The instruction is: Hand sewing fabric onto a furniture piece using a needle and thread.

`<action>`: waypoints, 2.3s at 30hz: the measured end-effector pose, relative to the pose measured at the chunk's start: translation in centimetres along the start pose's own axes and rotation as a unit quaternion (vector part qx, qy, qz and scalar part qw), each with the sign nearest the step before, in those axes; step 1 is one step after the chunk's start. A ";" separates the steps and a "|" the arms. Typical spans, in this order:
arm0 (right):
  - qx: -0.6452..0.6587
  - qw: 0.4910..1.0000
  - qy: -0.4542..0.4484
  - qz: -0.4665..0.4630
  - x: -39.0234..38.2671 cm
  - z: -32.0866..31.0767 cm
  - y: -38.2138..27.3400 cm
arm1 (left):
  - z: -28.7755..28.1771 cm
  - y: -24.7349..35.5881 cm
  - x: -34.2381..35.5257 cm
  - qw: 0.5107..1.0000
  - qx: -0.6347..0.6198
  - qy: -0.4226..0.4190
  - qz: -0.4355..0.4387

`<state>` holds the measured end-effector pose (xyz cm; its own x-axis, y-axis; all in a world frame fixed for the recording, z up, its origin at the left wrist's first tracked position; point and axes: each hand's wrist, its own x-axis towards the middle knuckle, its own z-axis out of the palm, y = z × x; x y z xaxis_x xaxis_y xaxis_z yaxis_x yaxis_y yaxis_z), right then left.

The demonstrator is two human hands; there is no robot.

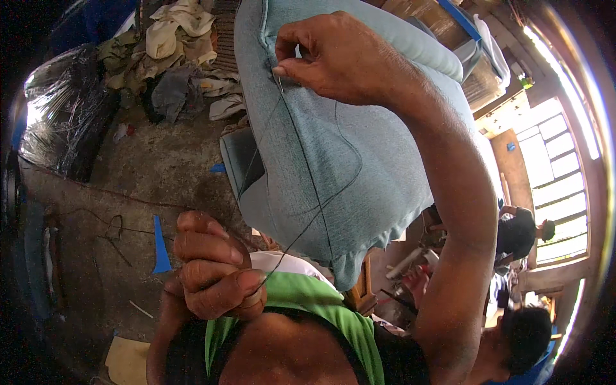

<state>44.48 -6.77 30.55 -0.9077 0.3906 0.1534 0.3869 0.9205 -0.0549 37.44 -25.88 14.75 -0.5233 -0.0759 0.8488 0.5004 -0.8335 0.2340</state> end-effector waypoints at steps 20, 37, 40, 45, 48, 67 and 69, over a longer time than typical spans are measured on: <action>-0.049 0.971 -0.210 0.100 2.6 -2.3 -3.2 | -0.9 -0.3 0.2 0.998 -0.055 -0.023 -0.017; -0.130 0.989 -0.030 -0.068 0.5 -1.0 -2.1 | -4.9 -1.9 5.5 0.981 -0.031 -0.153 -0.115; -0.101 0.994 -0.037 0.000 0.1 0.1 -1.3 | -6.3 -3.4 6.6 0.969 -0.053 -0.196 -0.138; -0.087 0.995 0.004 0.048 1.2 -0.1 -3.5 | -6.8 -5.5 9.7 0.954 -0.144 -0.188 -0.183; -0.042 0.990 0.003 0.138 0.4 -0.6 -3.3 | -7.1 -9.8 12.5 0.889 -0.337 -0.233 -0.205; 0.040 0.890 0.208 0.403 -5.4 5.3 -13.5 | -8.0 -24.5 18.9 0.611 -0.635 -0.309 -0.357; 0.031 0.854 0.222 0.469 -5.3 5.3 -14.6 | -7.3 -24.6 18.6 0.504 -0.718 -0.414 -0.246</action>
<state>42.80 -22.19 25.34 -0.0468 0.9269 0.3723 0.8883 0.2091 -0.4088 10.37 -10.82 21.30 0.4226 0.0917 0.9017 -0.8738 -0.2228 0.4322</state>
